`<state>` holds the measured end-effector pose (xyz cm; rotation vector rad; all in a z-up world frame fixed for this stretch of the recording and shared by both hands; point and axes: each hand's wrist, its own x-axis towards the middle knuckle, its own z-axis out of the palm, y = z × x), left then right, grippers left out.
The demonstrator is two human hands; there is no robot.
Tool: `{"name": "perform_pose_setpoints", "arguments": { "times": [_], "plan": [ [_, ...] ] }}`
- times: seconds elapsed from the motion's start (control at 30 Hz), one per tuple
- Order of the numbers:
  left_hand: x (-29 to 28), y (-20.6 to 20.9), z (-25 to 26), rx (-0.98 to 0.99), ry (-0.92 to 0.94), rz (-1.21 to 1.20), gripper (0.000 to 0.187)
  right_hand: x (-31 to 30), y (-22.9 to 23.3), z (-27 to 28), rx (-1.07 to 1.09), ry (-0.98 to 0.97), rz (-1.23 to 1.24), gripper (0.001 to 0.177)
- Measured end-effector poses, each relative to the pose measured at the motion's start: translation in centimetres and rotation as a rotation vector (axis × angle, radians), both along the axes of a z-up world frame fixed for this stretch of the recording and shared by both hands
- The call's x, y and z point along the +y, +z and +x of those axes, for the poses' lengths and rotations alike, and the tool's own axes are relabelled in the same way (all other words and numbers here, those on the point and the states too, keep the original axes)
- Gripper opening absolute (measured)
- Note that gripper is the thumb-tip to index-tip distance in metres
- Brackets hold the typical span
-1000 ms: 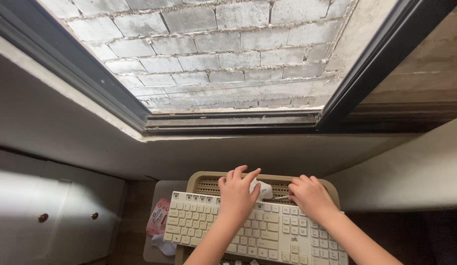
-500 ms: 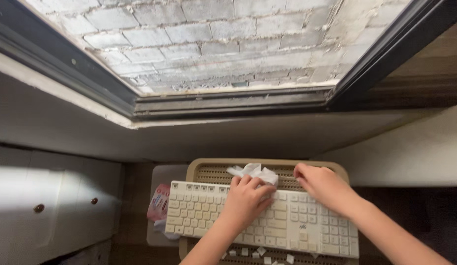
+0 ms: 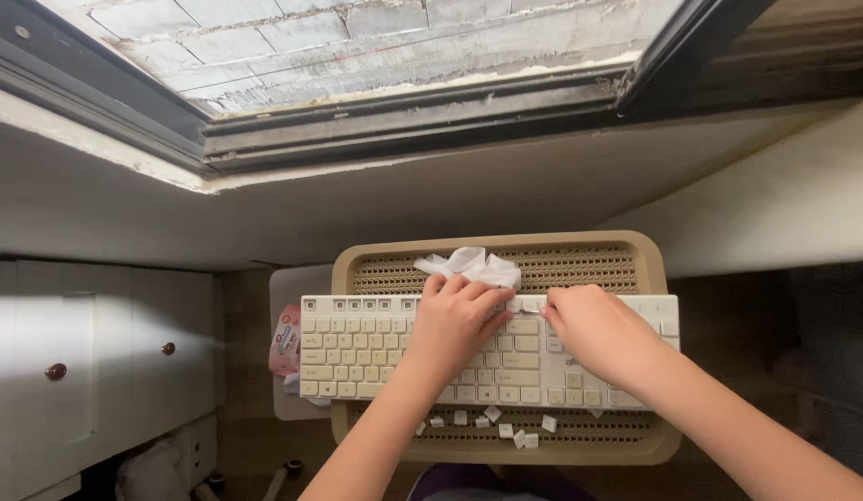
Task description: The person removes keycaps from a white keyboard, wipes each keycap with a tissue, and places the cleaned keycaps into a beige plastic basket. The person repeats this process for multiple keycaps throughout the clip.
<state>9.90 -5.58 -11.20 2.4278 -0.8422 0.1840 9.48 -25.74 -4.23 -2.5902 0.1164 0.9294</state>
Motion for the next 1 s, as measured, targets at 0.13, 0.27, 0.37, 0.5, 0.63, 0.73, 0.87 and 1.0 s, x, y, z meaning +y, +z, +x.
{"name": "perform_pose_setpoints", "arguments": {
  "times": [0.13,0.27,0.37,0.5,0.63,0.73,0.87,1.0],
  "plan": [
    [-0.2,0.2,-0.6,-0.054,0.01,-0.064,0.02,0.1,-0.5,-0.6,-0.08,0.041,-0.071,0.027],
    [-0.5,0.2,-0.9,-0.094,0.038,-0.054,0.019,0.8,-0.9,-0.6,-0.201,0.075,-0.093,0.028],
    [-0.5,0.3,-0.8,-0.069,0.023,-0.049,0.019,1.3,-0.7,0.0,-0.187,0.066,-0.109,0.027],
    [-0.3,0.1,-0.8,-0.052,0.007,-0.053,0.021,2.5,-0.5,1.9,0.04,0.005,-0.155,0.022],
    [-0.3,-0.2,-0.8,-0.012,0.001,-0.045,0.017,4.6,-1.4,3.7,0.075,0.077,-0.239,0.016],
    [-0.2,-0.5,-0.9,-0.032,0.013,0.041,0.02,7.1,-3.2,3.3,0.043,0.133,-0.369,0.014],
    [-0.3,-0.9,-1.4,-0.045,0.056,-0.037,0.017,5.3,-4.8,2.6,-0.026,0.16,-0.349,0.017],
    [-0.6,-1.1,-1.5,-0.054,0.091,-0.145,0.015,-0.1,-5.3,3.8,0.064,0.133,-0.165,0.021]
  ]
}}
